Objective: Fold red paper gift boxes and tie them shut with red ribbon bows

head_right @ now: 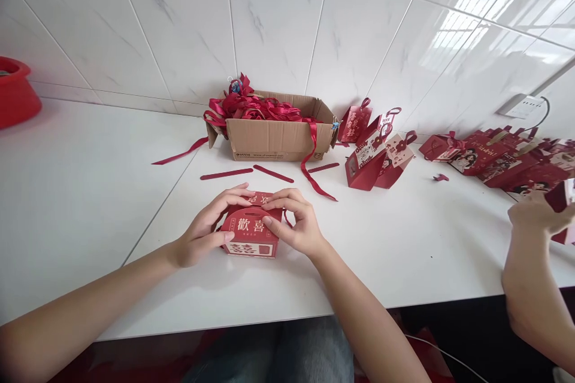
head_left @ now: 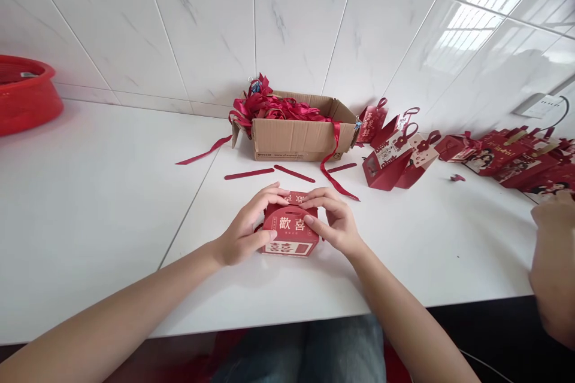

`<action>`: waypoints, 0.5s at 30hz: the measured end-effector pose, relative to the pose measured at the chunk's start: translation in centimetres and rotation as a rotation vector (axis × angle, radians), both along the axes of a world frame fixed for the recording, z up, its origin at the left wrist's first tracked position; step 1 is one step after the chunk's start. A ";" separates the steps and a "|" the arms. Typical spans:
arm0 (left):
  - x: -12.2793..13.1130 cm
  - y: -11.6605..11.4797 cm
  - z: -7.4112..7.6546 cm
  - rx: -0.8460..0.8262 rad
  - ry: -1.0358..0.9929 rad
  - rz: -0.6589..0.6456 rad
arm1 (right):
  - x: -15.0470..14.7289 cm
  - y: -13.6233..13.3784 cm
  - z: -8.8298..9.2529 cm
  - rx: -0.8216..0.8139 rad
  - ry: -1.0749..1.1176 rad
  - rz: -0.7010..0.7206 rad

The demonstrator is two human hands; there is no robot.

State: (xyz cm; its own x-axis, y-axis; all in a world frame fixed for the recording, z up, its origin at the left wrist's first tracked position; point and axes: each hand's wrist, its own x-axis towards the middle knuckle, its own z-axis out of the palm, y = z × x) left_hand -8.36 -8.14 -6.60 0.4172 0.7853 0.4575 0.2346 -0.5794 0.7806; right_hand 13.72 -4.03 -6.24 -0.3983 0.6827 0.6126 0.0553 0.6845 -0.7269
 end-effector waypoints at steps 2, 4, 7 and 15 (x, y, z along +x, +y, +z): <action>0.6 -0.4 0.2 -0.034 -0.016 0.117 | -0.3 -0.2 -0.1 -0.098 0.025 -0.026; 1.3 -0.8 0.4 -0.069 -0.038 0.259 | -0.6 -0.5 -0.1 -0.134 0.032 -0.057; 1.9 -1.1 0.6 -0.115 -0.068 0.342 | -1.0 -0.7 -0.2 -0.135 0.032 -0.114; 1.4 -0.7 1.1 -0.221 -0.129 0.304 | -1.3 -1.2 0.1 -0.078 -0.011 -0.142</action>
State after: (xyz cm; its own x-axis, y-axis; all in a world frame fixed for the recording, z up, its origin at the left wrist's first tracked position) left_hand -6.92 -8.82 -5.52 0.1010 0.9496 0.2969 0.2609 -0.3132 0.9131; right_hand 12.40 -5.25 -6.12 -0.3011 0.7779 0.5516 0.1559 0.6108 -0.7763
